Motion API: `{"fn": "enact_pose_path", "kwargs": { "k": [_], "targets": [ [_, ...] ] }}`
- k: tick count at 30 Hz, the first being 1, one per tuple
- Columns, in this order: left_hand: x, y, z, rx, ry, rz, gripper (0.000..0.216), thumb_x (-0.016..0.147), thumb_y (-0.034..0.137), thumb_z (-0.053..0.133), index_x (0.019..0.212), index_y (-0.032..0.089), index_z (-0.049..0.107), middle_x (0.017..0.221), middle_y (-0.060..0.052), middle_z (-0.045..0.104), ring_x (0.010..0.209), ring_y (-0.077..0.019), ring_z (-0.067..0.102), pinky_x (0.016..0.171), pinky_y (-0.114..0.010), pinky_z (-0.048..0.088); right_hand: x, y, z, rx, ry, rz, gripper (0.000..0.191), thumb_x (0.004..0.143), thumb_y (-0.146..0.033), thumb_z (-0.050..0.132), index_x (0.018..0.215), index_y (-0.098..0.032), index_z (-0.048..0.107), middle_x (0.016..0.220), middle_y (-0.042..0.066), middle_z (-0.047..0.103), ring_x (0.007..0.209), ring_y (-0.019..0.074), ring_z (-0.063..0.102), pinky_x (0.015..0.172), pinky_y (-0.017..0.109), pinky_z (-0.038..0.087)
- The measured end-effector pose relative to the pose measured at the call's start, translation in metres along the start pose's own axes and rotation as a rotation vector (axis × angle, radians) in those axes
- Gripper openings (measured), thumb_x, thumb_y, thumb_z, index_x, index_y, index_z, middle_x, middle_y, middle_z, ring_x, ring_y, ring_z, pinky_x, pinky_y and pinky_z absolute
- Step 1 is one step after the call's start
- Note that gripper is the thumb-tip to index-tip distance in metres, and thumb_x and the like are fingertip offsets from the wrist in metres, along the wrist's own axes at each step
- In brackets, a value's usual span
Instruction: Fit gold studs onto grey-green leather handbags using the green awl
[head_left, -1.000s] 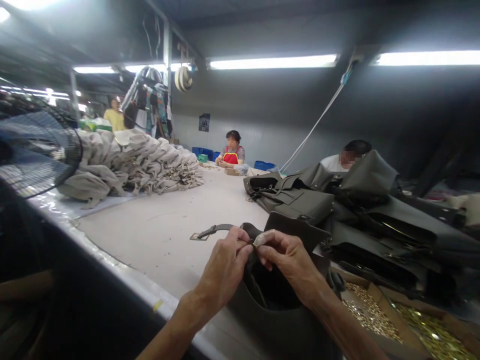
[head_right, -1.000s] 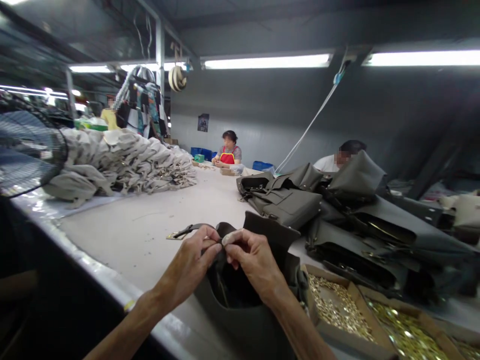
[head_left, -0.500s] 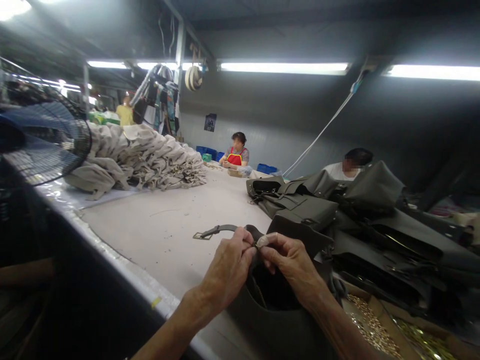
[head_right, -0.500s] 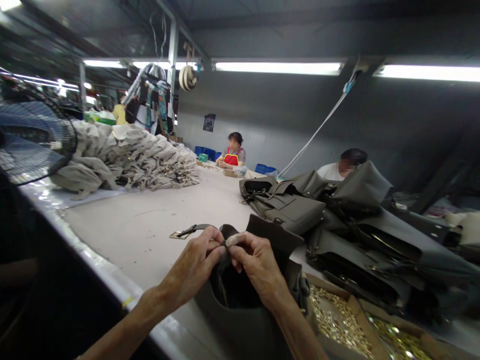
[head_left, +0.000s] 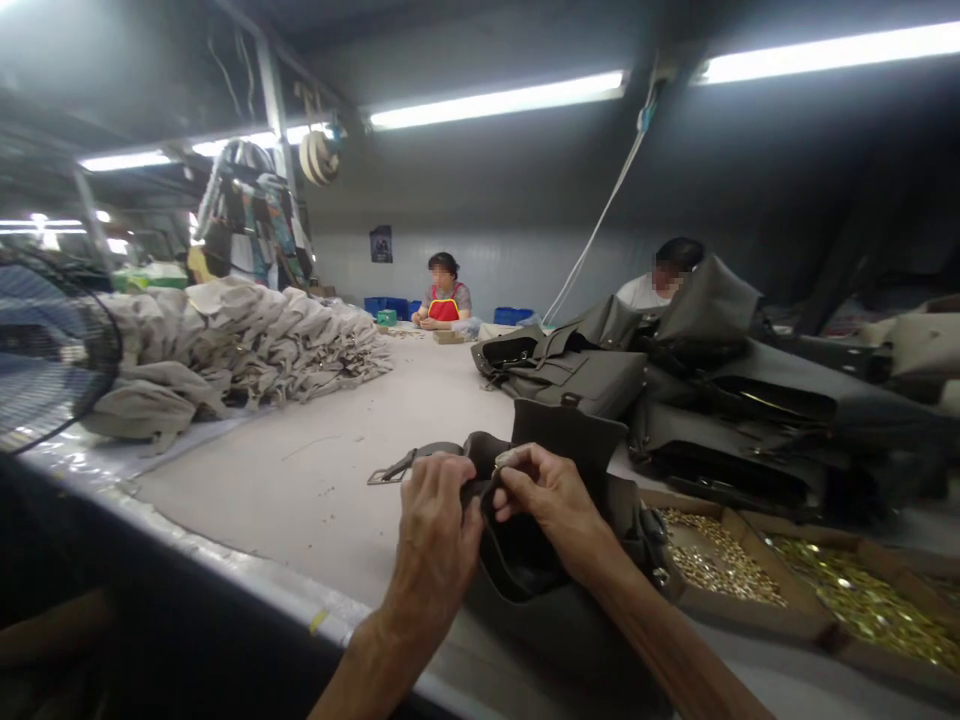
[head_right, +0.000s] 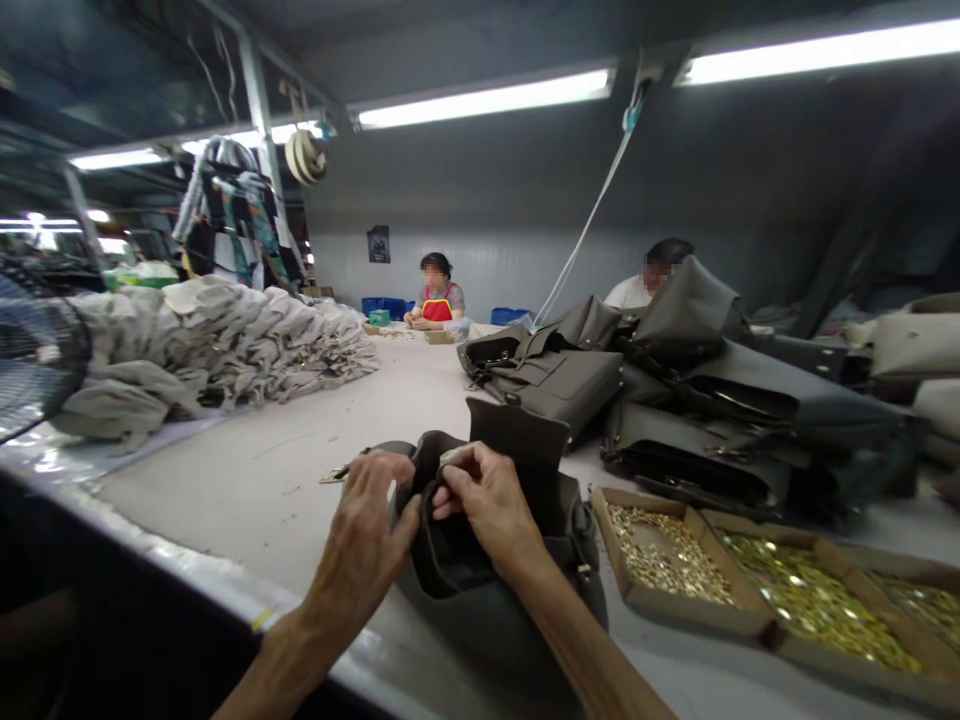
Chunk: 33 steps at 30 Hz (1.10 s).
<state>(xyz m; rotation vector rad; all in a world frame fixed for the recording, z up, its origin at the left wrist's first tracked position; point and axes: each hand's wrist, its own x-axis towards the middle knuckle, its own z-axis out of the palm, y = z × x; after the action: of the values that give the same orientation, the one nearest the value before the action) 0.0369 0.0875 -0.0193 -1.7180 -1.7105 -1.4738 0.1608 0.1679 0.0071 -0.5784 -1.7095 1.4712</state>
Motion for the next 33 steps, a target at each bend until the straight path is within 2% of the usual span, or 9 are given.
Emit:
{"fn": "enact_pose_path", "kwargs": {
  "k": [2, 4, 8, 12, 17, 20, 24, 27, 33],
  "targets": [
    [-0.006, -0.003, -0.004, 0.075, 0.07, -0.054, 0.019, 0.075, 0.005, 0.047, 0.086, 0.021, 0.045, 0.088, -0.006, 0.052, 0.091, -0.0254, 0.05, 0.08, -0.04, 0.044, 0.002, 0.008, -0.001, 0.009, 0.003, 0.017, 0.024, 0.074, -0.034, 0.066, 0.082, -0.014, 0.056, 0.06, -0.003, 0.058, 0.052, 0.0098, 0.057, 0.051, 0.021, 0.047],
    [-0.009, -0.004, -0.006, 0.07, 0.068, -0.17, 0.017, 0.076, 0.008, 0.046, 0.089, 0.02, 0.047, 0.09, -0.007, 0.055, 0.09, -0.0258, 0.053, 0.08, -0.041, 0.046, 0.006, 0.016, 0.001, 0.024, -0.021, 0.023, 0.02, 0.072, -0.03, 0.065, 0.079, -0.014, 0.057, 0.057, -0.003, 0.057, 0.051, 0.0095, 0.056, 0.048, 0.019, 0.044],
    [-0.009, -0.002, -0.005, -0.091, -0.093, -0.369, 0.03, 0.08, 0.014, 0.039, 0.107, 0.017, 0.051, 0.101, -0.009, 0.062, 0.095, -0.0247, 0.059, 0.086, -0.04, 0.046, 0.013, 0.025, 0.009, 0.073, -0.038, 0.01, 0.017, 0.071, -0.027, 0.064, 0.078, -0.014, 0.057, 0.061, -0.001, 0.061, 0.055, 0.011, 0.059, 0.047, 0.019, 0.044],
    [-0.007, 0.0, 0.0, -0.199, -0.139, -0.381, 0.036, 0.082, 0.015, 0.035, 0.115, 0.016, 0.049, 0.108, -0.009, 0.063, 0.101, -0.0224, 0.059, 0.087, -0.036, 0.046, 0.016, 0.029, 0.009, 0.155, 0.004, -0.021, 0.021, 0.072, -0.031, 0.065, 0.079, -0.014, 0.056, 0.067, 0.001, 0.063, 0.06, 0.0129, 0.063, 0.051, 0.02, 0.048],
    [-0.007, -0.005, 0.004, -0.23, -0.14, -0.37, 0.033, 0.082, 0.018, 0.038, 0.114, 0.017, 0.049, 0.112, -0.009, 0.06, 0.107, -0.0216, 0.056, 0.091, -0.035, 0.044, 0.015, 0.033, 0.007, 0.272, 0.088, -0.051, 0.024, 0.074, -0.034, 0.068, 0.079, -0.014, 0.056, 0.069, 0.002, 0.063, 0.061, 0.0117, 0.063, 0.056, 0.02, 0.049],
    [-0.006, -0.007, 0.01, -0.224, -0.089, -0.439, 0.027, 0.083, 0.028, 0.048, 0.108, 0.018, 0.049, 0.101, -0.007, 0.06, 0.094, -0.0218, 0.058, 0.084, -0.036, 0.046, 0.014, 0.034, 0.01, 0.326, 0.087, -0.065, 0.026, 0.073, -0.035, 0.07, 0.079, -0.014, 0.056, 0.071, 0.001, 0.063, 0.062, 0.012, 0.064, 0.06, 0.022, 0.052],
    [-0.004, -0.013, 0.023, -0.166, 0.076, -0.469, 0.027, 0.077, 0.037, 0.059, 0.096, 0.019, 0.052, 0.088, -0.004, 0.06, 0.083, -0.0214, 0.058, 0.078, -0.035, 0.047, 0.015, 0.034, 0.011, 0.353, 0.047, -0.097, 0.028, 0.072, -0.037, 0.071, 0.08, -0.014, 0.057, 0.07, 0.001, 0.063, 0.06, 0.0132, 0.065, 0.061, 0.025, 0.054],
    [-0.005, -0.021, 0.03, -0.145, 0.191, -0.499, 0.03, 0.074, 0.041, 0.06, 0.093, 0.018, 0.056, 0.082, -0.004, 0.061, 0.077, -0.0213, 0.058, 0.073, -0.034, 0.048, 0.016, 0.033, 0.007, 0.343, -0.014, -0.12, 0.027, 0.073, -0.037, 0.071, 0.08, -0.014, 0.058, 0.07, 0.003, 0.066, 0.063, 0.0148, 0.065, 0.063, 0.027, 0.055],
    [-0.001, -0.026, 0.034, -0.136, 0.22, -0.544, 0.038, 0.075, 0.053, 0.057, 0.087, 0.017, 0.063, 0.078, -0.005, 0.065, 0.075, -0.0215, 0.059, 0.072, -0.033, 0.047, 0.017, 0.041, -0.001, 0.243, -0.042, -0.193, 0.018, 0.075, -0.03, 0.07, 0.077, -0.015, 0.061, 0.066, 0.0, 0.063, 0.059, 0.0126, 0.061, 0.06, 0.024, 0.051]
  ]
}}
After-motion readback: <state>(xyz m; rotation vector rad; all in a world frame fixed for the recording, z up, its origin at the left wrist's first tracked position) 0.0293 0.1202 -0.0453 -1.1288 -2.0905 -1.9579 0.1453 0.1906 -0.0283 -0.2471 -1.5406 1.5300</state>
